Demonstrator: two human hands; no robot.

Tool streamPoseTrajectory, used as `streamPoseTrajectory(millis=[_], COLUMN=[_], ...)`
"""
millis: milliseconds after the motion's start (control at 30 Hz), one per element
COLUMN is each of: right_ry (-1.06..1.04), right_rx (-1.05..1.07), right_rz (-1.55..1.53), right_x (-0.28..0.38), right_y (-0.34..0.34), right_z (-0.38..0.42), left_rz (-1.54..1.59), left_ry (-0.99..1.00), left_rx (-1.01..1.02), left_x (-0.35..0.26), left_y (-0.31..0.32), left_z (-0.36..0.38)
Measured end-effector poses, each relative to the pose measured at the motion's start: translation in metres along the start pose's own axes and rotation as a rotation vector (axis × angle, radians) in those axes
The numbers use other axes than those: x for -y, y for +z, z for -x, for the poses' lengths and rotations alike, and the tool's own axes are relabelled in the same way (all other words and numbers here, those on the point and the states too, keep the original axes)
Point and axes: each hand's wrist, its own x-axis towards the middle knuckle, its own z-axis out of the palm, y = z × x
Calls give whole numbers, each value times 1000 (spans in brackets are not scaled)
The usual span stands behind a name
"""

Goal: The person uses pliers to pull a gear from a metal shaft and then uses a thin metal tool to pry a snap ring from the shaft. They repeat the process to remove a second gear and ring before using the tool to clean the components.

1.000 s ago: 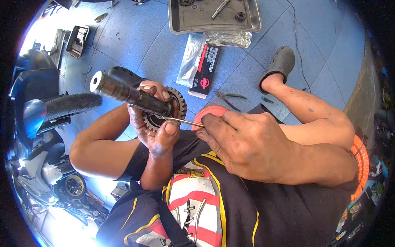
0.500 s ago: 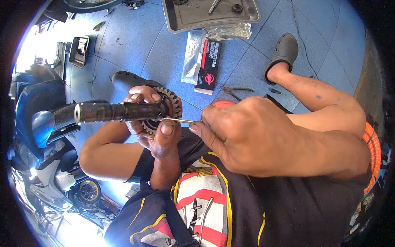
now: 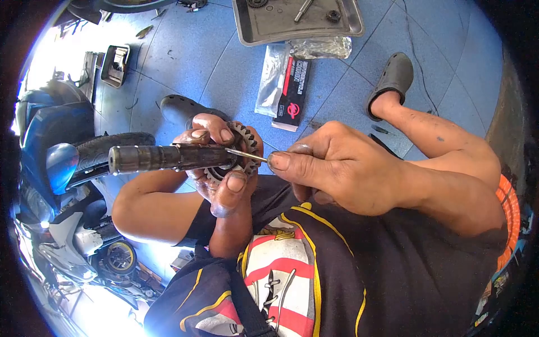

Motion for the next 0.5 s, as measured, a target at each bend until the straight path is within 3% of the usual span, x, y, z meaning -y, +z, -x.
streamPoseTrajectory(millis=[267, 400, 500], right_ry=[82, 113, 140], right_rx=[-46, -28, 115], right_rz=[298, 189, 27], right_x=[9, 11, 2], right_y=[-5, -8, -16], right_z=[-1, -4, -8], left_rz=[-113, -62, 67], left_ry=[-47, -15, 15], left_rx=[-65, -32, -109], left_x=[-5, -3, -3], left_y=[6, 8, 11], left_z=[2, -1, -1])
